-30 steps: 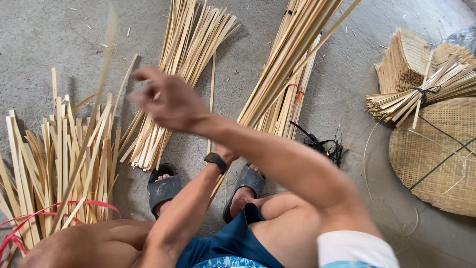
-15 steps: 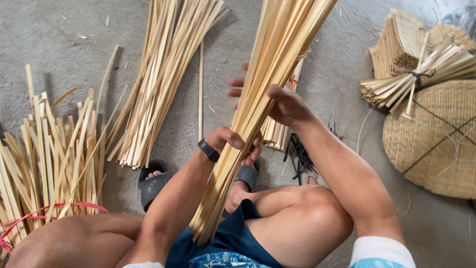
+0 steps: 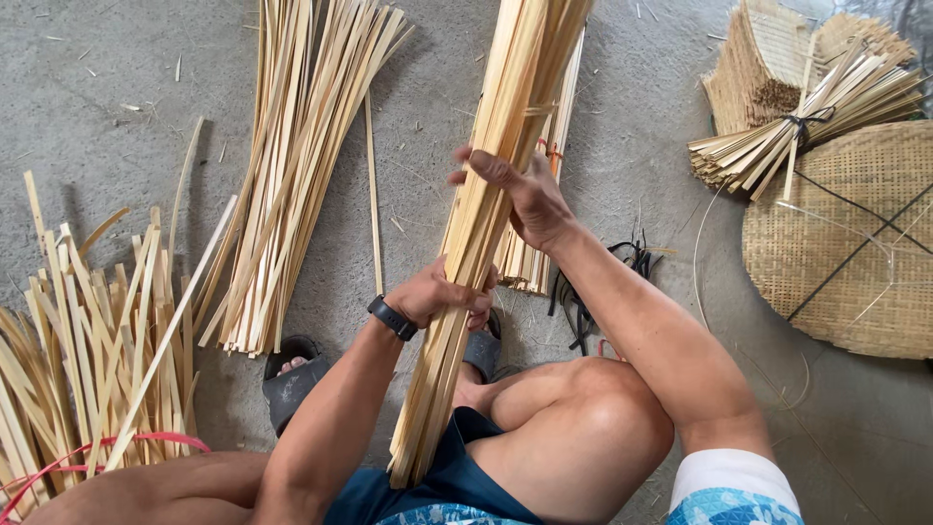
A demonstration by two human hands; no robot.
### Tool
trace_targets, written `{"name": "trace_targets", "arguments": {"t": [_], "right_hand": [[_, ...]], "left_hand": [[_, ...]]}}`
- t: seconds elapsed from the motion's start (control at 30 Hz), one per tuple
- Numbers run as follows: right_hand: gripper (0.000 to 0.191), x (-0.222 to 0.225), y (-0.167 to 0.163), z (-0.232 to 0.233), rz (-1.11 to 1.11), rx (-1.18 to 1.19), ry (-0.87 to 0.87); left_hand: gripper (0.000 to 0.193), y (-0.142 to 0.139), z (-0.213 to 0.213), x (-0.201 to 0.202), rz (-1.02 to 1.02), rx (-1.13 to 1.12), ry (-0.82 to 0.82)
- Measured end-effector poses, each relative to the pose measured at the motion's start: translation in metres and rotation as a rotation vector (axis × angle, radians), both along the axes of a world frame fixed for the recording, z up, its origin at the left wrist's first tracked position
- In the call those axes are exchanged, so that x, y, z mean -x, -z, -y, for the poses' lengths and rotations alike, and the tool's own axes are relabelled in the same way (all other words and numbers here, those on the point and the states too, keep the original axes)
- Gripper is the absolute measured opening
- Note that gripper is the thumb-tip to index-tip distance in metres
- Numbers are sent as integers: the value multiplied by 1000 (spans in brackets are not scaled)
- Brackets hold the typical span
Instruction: The person gathers bamboo strips into bundles and ties them with colored plastic strips. The person repeatedly aligns the strips, wraps the tie, and secures the bundle before placing it aside.
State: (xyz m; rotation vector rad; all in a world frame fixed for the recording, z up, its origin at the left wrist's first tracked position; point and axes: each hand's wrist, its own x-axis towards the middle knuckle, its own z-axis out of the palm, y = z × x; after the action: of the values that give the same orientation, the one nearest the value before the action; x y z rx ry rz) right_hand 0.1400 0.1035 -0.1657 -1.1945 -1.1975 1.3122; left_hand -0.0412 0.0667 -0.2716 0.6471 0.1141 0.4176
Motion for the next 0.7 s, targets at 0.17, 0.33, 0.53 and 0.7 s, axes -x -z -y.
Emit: {"name": "trace_targets", "arguments": {"t": [0.17,0.33,0.53,0.7], "right_hand": [[103,-25,-17,-15,561,-511,649],[47,-85,-60,-53,798,-572,547],[22,-95,-94,-57,749,-842,368],[26,-77,-99,-20,441,-419,55]], "left_hand": [[30,1,-1,-3,-287,-183,-94],[21,-1,9,-10,-367,-357,-98],[20,-11,9,-8,-403,-344,-133],[22,-17,4,-2,-459,-293,-147]]}}
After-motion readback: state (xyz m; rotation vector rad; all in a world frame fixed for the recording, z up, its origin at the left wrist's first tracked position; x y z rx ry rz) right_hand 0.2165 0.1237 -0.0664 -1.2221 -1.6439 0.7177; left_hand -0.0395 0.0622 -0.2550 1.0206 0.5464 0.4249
